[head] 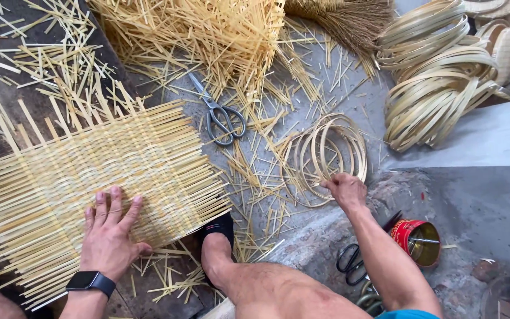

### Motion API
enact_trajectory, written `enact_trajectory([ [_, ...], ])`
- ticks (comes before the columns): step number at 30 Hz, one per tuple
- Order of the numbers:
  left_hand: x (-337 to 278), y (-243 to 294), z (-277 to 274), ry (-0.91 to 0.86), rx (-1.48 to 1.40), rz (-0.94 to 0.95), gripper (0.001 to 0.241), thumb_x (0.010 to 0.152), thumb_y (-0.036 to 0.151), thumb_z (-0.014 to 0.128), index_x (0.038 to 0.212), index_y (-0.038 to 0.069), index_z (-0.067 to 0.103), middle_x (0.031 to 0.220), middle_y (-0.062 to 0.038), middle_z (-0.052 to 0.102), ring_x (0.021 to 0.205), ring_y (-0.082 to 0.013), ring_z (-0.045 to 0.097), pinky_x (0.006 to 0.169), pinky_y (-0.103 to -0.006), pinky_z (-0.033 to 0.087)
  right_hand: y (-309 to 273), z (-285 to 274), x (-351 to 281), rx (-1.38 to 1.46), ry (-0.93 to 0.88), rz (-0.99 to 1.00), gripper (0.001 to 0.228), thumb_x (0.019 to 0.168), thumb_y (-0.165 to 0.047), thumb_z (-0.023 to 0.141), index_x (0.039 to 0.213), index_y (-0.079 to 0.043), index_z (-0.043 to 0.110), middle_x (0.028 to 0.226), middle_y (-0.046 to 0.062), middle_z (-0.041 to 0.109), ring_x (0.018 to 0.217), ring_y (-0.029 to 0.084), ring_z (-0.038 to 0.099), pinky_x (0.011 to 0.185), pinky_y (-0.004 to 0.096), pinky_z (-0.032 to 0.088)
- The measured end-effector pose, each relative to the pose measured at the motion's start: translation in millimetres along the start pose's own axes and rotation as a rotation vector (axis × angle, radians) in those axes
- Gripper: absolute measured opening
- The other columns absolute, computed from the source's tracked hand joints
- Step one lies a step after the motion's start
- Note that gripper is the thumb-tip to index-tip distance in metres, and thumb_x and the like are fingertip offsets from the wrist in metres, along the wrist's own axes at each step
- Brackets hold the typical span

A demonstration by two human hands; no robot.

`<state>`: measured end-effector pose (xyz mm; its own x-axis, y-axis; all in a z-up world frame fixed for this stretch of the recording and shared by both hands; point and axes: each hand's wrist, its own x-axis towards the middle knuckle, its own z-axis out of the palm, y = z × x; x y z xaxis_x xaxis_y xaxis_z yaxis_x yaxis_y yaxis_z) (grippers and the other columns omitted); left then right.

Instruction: The person sits on a low stool in a bamboo craft workshop and assembles round woven bamboo trays. They trim excess bamboo strips with scissors, press a woven bamboo mat over a wooden dome mold, and fit a bamboo rim hoop around the mat edge, working on one tray after another.

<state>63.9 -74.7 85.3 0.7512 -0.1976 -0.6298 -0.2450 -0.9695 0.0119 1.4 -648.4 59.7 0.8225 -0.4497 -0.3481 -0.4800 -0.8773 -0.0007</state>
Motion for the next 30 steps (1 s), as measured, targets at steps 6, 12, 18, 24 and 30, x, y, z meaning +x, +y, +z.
enact_trajectory([
  [6,-0.8,0.8,-9.3,-0.013,0.027,0.009,0.123,0.062,0.073,0.08,0.162,0.042,0.015,0.171,-0.008,0.002,0.158,-0.0297,-0.001,0.128,-0.0427,0.004,7.2,-52.8,-7.9,-0.014,0.208,0.067,0.019,0.104,-0.04,0.064,0.106,-0.03,0.08,0.078,0.001,0.074,0.06,0.018,0.059,0.051,0.034,0.047],
  [12,9.4,19.6,-29.9,0.389,-0.638,0.084,0.087,0.081,0.065,0.071,0.148,0.014,0.048,0.152,-0.018,0.044,0.143,-0.0333,0.041,0.119,-0.0462,0.033,-108.6,-139.0,-37.5,0.99,0.113,-0.517,0.031,0.105,-0.038,0.067,0.109,-0.008,0.074,0.088,0.006,0.072,0.078,0.018,0.068,0.072,0.035,0.057],
  [18,-5.1,25.4,-79.3,0.458,-2.198,0.124,0.057,0.102,0.051,0.061,0.127,0.0,0.066,0.104,-0.005,0.066,0.097,-0.0173,0.058,0.081,-0.0315,0.045,-232.1,-139.4,-77.9,2.001,-0.859,-0.631,0.039,0.122,-0.034,0.057,0.11,0.001,0.067,0.093,0.011,0.068,0.096,0.027,0.065,0.087,0.044,0.054],
  [24,-59.5,-19.0,-96.0,-0.013,-2.596,0.047,0.056,0.098,0.051,0.056,0.11,-0.002,0.071,0.059,0.007,0.036,0.049,-0.0051,0.029,0.041,-0.0212,0.022,-341.5,-203.0,-77.6,1.384,-0.794,-0.254,0.036,0.092,-0.035,0.051,0.108,-0.007,0.069,0.084,0.006,0.068,0.081,0.02,0.064,0.073,0.037,0.055],
  [30,-58.7,-35.9,-61.0,-0.109,-2.453,-0.054,0.042,0.097,0.043,0.065,0.089,0.003,0.066,0.055,0.009,0.032,0.046,-0.0045,0.026,0.039,-0.0218,0.019,-371.4,-183.0,-43.2,0.883,-0.936,-0.323,0.042,0.102,-0.038,0.066,0.08,-0.002,0.063,0.057,-0.003,0.043,0.047,0.008,0.033,0.042,0.025,0.026],
])
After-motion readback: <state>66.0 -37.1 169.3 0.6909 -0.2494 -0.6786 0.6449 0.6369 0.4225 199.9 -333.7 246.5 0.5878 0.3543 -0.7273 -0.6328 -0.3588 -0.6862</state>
